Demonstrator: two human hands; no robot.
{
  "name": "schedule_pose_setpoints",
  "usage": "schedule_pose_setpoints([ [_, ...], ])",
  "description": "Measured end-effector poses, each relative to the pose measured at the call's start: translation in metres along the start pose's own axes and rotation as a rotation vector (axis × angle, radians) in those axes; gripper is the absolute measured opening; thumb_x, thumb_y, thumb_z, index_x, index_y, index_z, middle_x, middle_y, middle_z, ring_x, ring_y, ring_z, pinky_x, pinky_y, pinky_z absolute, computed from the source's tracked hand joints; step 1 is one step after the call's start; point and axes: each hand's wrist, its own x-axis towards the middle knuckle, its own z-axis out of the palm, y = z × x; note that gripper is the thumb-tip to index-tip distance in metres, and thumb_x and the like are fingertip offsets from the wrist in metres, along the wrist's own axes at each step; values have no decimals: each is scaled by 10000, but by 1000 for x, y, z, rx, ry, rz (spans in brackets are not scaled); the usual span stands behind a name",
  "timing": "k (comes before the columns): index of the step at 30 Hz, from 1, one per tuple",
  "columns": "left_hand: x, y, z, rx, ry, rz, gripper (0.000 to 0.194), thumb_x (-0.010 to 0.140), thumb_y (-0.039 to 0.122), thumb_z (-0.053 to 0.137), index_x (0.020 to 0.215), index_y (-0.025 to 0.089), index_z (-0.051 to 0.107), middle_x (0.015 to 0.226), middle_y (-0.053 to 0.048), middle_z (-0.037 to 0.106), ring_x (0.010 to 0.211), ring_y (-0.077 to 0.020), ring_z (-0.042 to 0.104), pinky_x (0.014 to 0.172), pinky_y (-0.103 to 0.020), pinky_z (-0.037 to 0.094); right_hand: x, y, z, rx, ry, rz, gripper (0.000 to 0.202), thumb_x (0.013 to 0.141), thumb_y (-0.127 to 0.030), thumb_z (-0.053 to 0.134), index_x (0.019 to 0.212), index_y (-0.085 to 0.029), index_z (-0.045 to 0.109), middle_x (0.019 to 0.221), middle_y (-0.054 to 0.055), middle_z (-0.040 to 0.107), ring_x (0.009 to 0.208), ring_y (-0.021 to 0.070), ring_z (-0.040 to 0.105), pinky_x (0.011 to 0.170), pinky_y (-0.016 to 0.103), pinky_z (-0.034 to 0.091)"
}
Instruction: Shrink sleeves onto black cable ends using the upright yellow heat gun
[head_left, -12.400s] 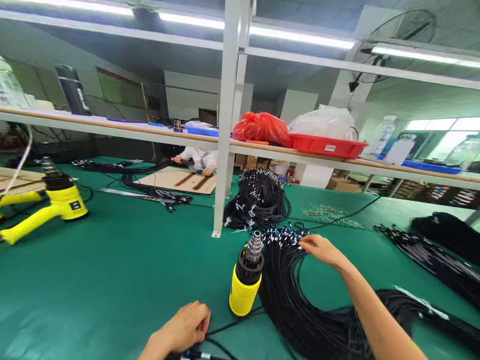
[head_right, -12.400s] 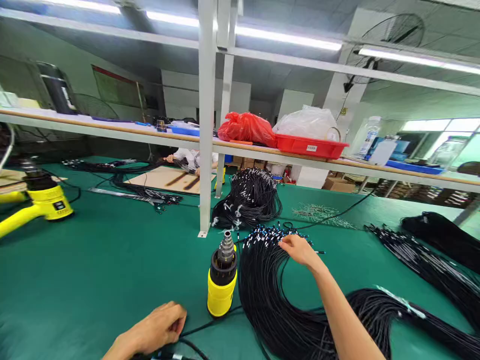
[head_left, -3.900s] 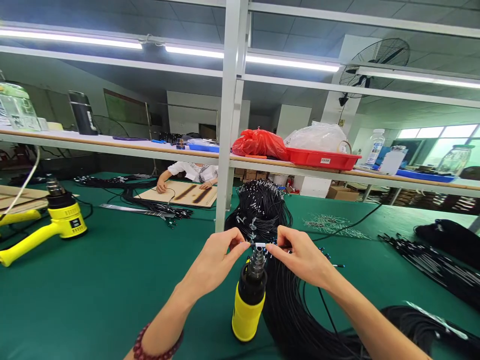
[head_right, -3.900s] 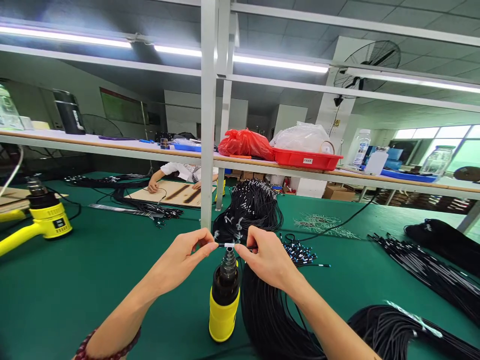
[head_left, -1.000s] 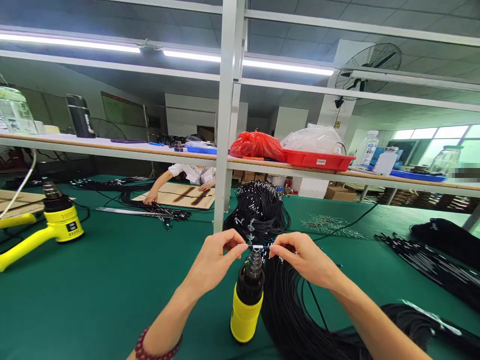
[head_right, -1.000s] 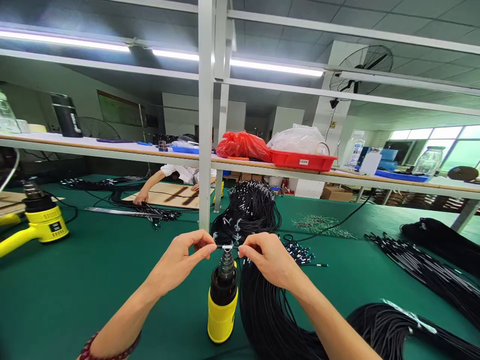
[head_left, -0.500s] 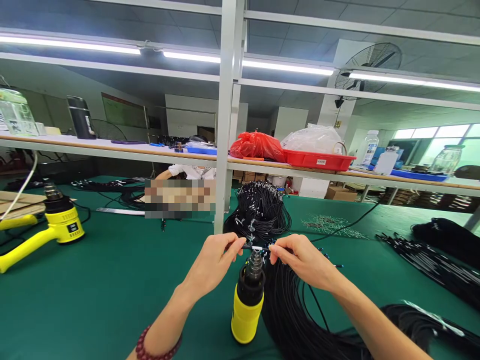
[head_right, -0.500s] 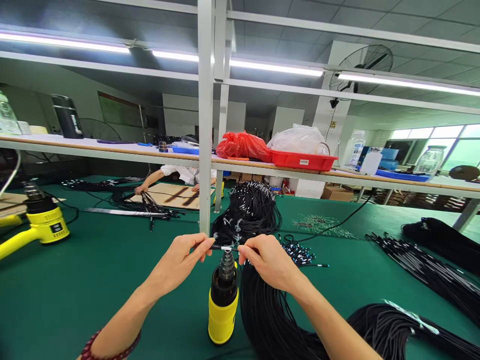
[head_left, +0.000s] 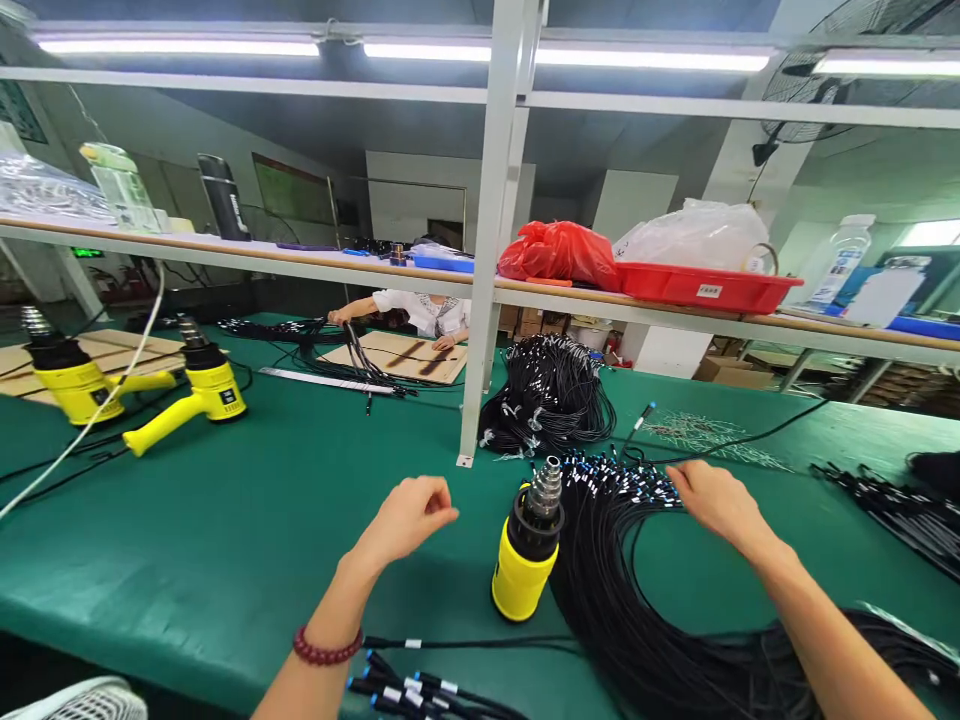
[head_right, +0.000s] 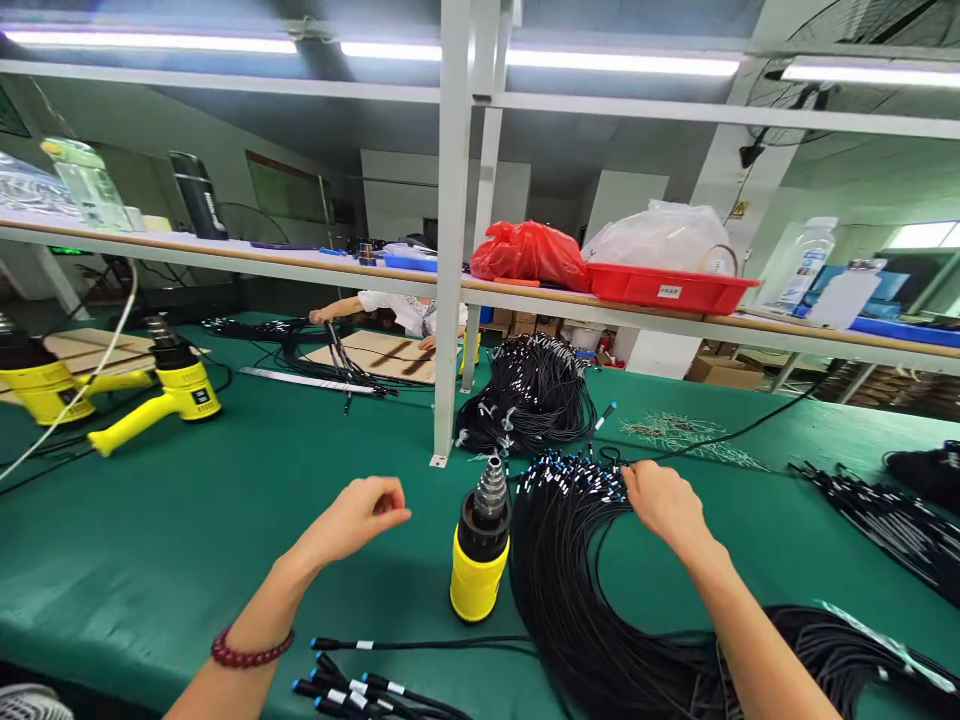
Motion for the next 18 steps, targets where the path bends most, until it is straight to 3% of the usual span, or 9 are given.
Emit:
schedule_pose_setpoints([
  [2, -10, -27, 25, 45, -143, -60, 80, 732, 258, 636, 743, 179, 626, 735, 6, 644, 742, -158, 588, 632, -228, 373, -1, 16, 12, -77, -71, 33, 341, 912, -306, 431, 839, -75, 670, 880, 247, 641, 854, 391, 623, 675, 404, 419],
  [5, -26, -46, 60, 108, -337, -119, 157, 527, 129, 743, 635, 184, 642, 662, 17, 641, 703, -179, 608, 597, -230, 376, -6, 22, 21, -79, -190, -55, 335, 912, -361, 474, 760, -137, 671, 843, 162, 667, 818, 301, 642, 677, 327, 414],
  [9, -41, -50, 85, 212, -372, -130, 167, 585, 47, 600, 683, 175, 643, 813, -26, 665, 840, -217, 606, 727, -287, 405, -7, 11, 13, -34, -225, -151, 334, 933, -383, 446, 870, -165, 690, 884, 107, 679, 802, 220, 637, 666, 265, 393],
  [13, -47, -59, 75, 228, -366, -52, 189, 774, 92, 445, 864, 168, 593, 949, -53, 640, 902, -200, 571, 794, -307, 402, -8, -3, -7, 5, -152, -182, 314, 931, -375, 441, 975, -184, 685, 924, 79, 681, 873, 218, 625, 692, 265, 392],
  [18, -58, -61, 22, 130, -313, 7, 222, 937, 319, 320, 887, 190, 493, 932, -36, 601, 852, -182, 542, 763, -279, 404, -23, -19, -38, 93, -22, -252, 293, 926, -383, 438, 950, -205, 670, 893, 31, 682, 804, 187, 612, 676, 266, 391],
])
